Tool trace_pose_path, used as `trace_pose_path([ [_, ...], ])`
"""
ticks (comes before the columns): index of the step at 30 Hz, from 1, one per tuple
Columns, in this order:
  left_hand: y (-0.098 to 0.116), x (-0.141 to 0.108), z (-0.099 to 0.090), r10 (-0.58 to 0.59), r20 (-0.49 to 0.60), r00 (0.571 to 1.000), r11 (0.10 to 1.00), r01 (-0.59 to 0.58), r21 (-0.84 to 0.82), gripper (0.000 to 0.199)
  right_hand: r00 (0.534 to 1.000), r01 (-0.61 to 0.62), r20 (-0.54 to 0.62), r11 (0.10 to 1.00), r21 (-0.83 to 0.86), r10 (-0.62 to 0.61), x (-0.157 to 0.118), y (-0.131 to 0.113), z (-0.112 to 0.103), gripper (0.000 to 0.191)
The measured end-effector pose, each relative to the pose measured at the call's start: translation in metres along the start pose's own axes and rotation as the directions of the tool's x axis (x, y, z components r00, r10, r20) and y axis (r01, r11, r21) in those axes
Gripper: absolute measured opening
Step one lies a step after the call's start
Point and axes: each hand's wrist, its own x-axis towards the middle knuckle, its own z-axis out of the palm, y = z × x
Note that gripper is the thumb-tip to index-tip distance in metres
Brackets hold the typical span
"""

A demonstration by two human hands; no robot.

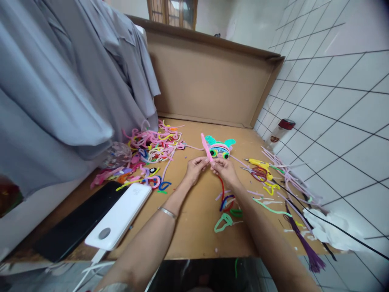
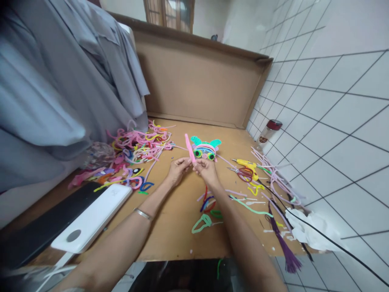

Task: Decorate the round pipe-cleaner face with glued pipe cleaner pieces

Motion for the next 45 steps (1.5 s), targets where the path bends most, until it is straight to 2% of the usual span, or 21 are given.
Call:
trace_pose_path([
  [4,0.002,0.001,0.002,-0.069,0.008,0.998,0.996,0.070,-0.055,0.043,1.000,-0.007,-0.011,0.999,0.039,0.008,-0.003,0.003,-0.002,0.031],
  [10,0.007,-0.002,0.008,-0.165,0.181,0.970,0.966,0.195,-0.168,0.038,1.000,-0.004,0.014,0.999,0.038,0.004,-0.007,0.008,-0.010,0.032],
  [16,0.006,-0.004,0.008,-0.194,0.201,0.960,0.957,0.230,-0.175,0.037,0.997,0.025,0.069,0.999,0.027,-0.027,-0.012,0.007,-0.011,0.033],
  [24,0.008,-0.003,0.015,-0.181,0.187,0.965,0.966,0.210,-0.148,0.036,1.000,0.014,0.014,0.996,0.085,-0.015,-0.013,0.005,-0.012,0.039],
  [30,0.024,0.018,0.035,-0.165,0.257,0.952,0.980,0.187,-0.062,0.041,0.996,0.064,-0.077,0.984,0.167,-0.052,-0.011,-0.004,-0.018,0.037],
  [34,0.025,0.030,0.048,-0.160,0.285,0.945,0.981,0.185,-0.061,0.041,0.987,0.115,-0.139,0.970,0.214,-0.086,-0.011,-0.009,-0.022,0.038],
  [41,0.007,0.037,0.050,-0.125,0.190,0.974,0.986,0.143,-0.085,0.038,0.980,0.108,-0.185,0.970,0.217,-0.068,-0.008,-0.004,-0.021,0.039],
  [45,0.011,0.038,0.053,-0.102,0.162,0.981,0.988,0.119,-0.099,0.037,0.969,0.156,-0.221,0.970,0.188,-0.113,-0.009,-0.006,-0.017,0.035],
])
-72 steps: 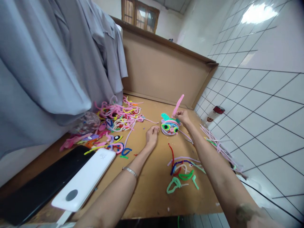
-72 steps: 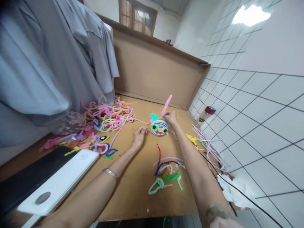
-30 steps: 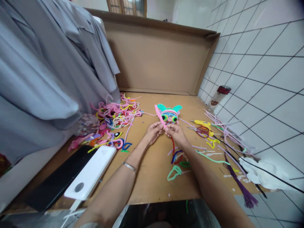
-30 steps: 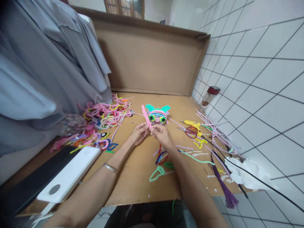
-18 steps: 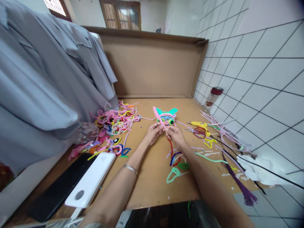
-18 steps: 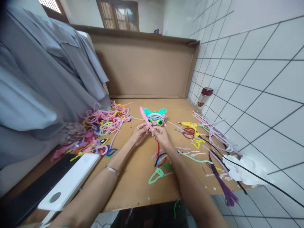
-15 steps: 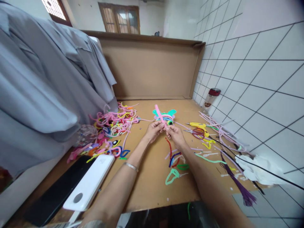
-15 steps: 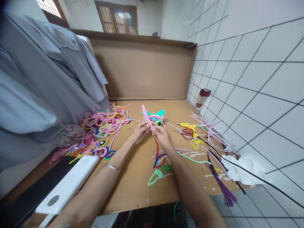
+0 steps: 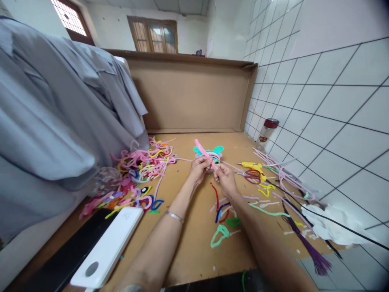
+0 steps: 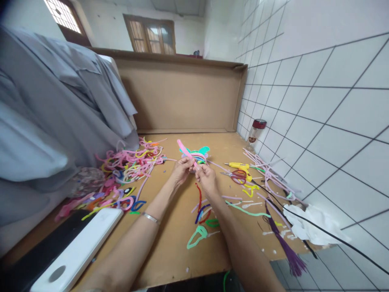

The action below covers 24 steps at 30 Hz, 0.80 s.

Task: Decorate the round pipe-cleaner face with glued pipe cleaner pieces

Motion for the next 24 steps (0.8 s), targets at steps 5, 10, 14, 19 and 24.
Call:
trace_pose_path([
  [5,0.015,-0.004,0.009,-0.040,0.026,0.999,0.999,0.040,0.006,0.037,1.000,0.018,-0.017,1.000,0.003,-0.018,-0.006,-0.004,0.004,0.033],
  [10,0.025,-0.008,0.009,-0.100,0.026,0.995,0.990,0.102,-0.095,0.037,0.999,-0.040,0.010,0.996,0.082,0.039,-0.012,-0.005,0.012,0.037],
  [14,0.029,-0.010,0.006,-0.136,0.023,0.990,0.957,0.138,-0.255,0.038,0.996,-0.082,0.052,0.986,0.145,0.075,-0.016,-0.007,0.016,0.039],
  [19,0.033,-0.008,0.001,-0.164,0.065,0.984,0.916,0.176,-0.360,0.030,0.990,-0.113,0.095,0.982,0.152,0.099,-0.020,-0.010,0.018,0.041],
  [24,0.036,-0.005,0.000,-0.182,0.011,0.983,0.913,0.173,-0.369,0.023,0.994,-0.081,0.077,0.995,0.065,0.076,-0.021,-0.005,0.019,0.041],
])
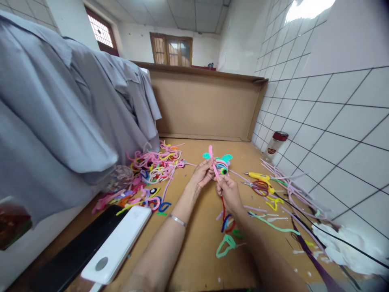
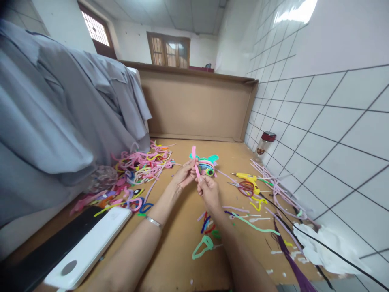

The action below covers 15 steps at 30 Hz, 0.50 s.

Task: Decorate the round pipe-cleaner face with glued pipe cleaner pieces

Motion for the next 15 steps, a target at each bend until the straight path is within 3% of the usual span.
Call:
trace_pose_path([
  [7,0.003,0.001,0.007,-0.010,-0.058,0.998,0.998,0.007,-0.059,0.013,0.988,0.139,-0.044,0.969,-0.203,-0.151,-0.004,0.003,0.002,0.034],
  [15,0.008,0.001,0.009,-0.016,-0.042,0.999,0.997,0.012,-0.080,0.013,0.976,0.193,-0.035,0.930,-0.312,-0.214,-0.011,0.004,0.005,0.030],
])
